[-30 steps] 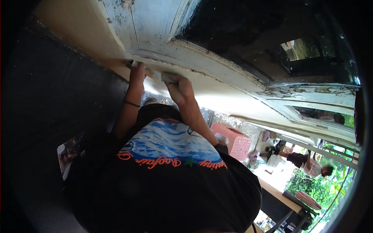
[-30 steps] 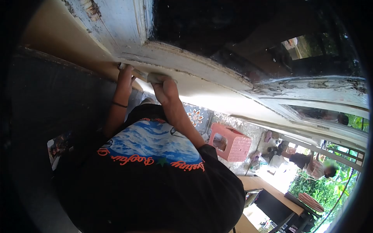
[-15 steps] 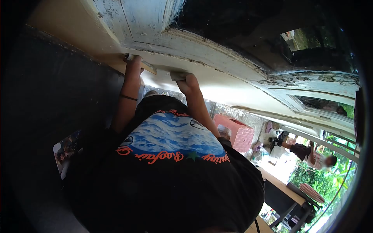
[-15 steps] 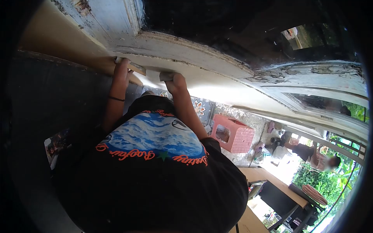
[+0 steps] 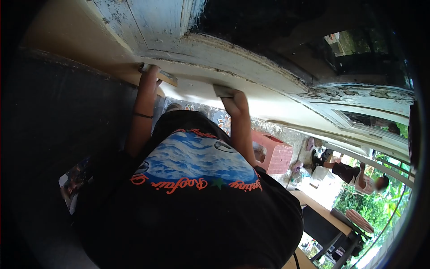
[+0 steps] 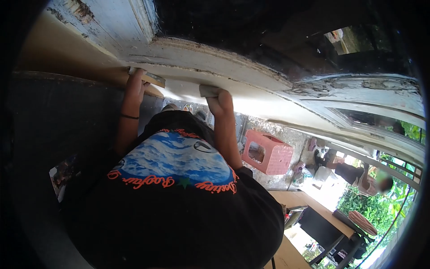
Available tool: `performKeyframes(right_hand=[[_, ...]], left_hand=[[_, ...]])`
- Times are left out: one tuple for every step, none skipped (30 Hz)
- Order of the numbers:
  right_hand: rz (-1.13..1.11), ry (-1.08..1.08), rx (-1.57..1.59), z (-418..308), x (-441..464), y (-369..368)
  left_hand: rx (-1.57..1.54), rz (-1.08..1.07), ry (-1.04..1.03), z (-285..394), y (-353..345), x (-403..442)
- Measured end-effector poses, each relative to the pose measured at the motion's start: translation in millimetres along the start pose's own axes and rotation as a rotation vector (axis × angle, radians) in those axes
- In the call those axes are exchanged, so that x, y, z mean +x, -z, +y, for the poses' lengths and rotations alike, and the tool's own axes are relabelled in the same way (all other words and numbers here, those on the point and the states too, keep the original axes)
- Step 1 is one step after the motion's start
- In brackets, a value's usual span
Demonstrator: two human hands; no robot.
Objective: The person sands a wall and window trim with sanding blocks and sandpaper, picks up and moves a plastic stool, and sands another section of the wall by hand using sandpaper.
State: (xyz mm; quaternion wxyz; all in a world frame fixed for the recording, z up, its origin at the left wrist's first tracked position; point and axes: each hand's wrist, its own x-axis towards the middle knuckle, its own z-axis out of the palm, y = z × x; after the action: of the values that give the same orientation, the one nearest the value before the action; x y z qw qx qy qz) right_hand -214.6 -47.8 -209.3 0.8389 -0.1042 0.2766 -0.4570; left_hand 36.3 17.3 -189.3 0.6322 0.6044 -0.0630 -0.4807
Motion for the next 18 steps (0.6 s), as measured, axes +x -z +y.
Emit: performKeyframes(right_hand=[[0.03,-0.025,0.022,-11,-12,-19],[0.063,-0.045,0.042,-16,-22,-25],[0.043,0.013,0.031,-15,-18,-16],[0.049,0.017,0.03,-12,-9,-3],[0.092,-0.009,-0.007,-5,2,10],[0.136,-0.036,-0.042,3,15,27],[0.23,-0.025,0.024,11,24,35],[0.234,-0.024,0.023,11,24,47],[0.211,0.023,-0.015,8,19,44],[0.179,0.069,-0.051,6,15,33],[0.168,0.074,-0.052,-4,-1,11],[0.171,0.058,0.02,-15,-12,1],[0.165,0.069,0.011,-21,-19,-6],[0.159,0.084,-0.001,-24,-23,-9],[0.165,0.091,-0.004,-22,-16,4],[0.158,0.055,-0.028,-16,2,28],[0.148,0.015,-0.054,-12,16,53],[0.15,0.017,-0.058,-9,25,76]], left_hand=[[-0.006,0.025,0.011,-2,0,0],[-0.015,0.047,0.024,-6,1,-1],[-0.028,0.008,0.033,-7,3,1],[-0.029,0.004,0.039,-9,4,3],[-0.033,-0.033,0.033,-11,6,5],[-0.037,-0.069,0.029,-12,8,7],[-0.037,-0.07,0.032,-13,10,8],[-0.038,-0.092,0.029,-14,12,9],[-0.042,-0.11,0.024,-15,11,9],[-0.046,-0.107,0.017,-12,9,9],[-0.039,-0.082,0.018,-10,7,6],[-0.03,-0.057,0.027,-9,7,3],[-0.025,-0.059,0.034,-9,8,2],[-0.037,-0.066,0.031,-10,9,3],[-0.052,-0.074,0.028,-11,8,5],[-0.055,-0.082,0.034,-13,9,8],[-0.066,-0.114,0.031,-15,12,11],[-0.075,-0.143,0.027,-18,14,12]])
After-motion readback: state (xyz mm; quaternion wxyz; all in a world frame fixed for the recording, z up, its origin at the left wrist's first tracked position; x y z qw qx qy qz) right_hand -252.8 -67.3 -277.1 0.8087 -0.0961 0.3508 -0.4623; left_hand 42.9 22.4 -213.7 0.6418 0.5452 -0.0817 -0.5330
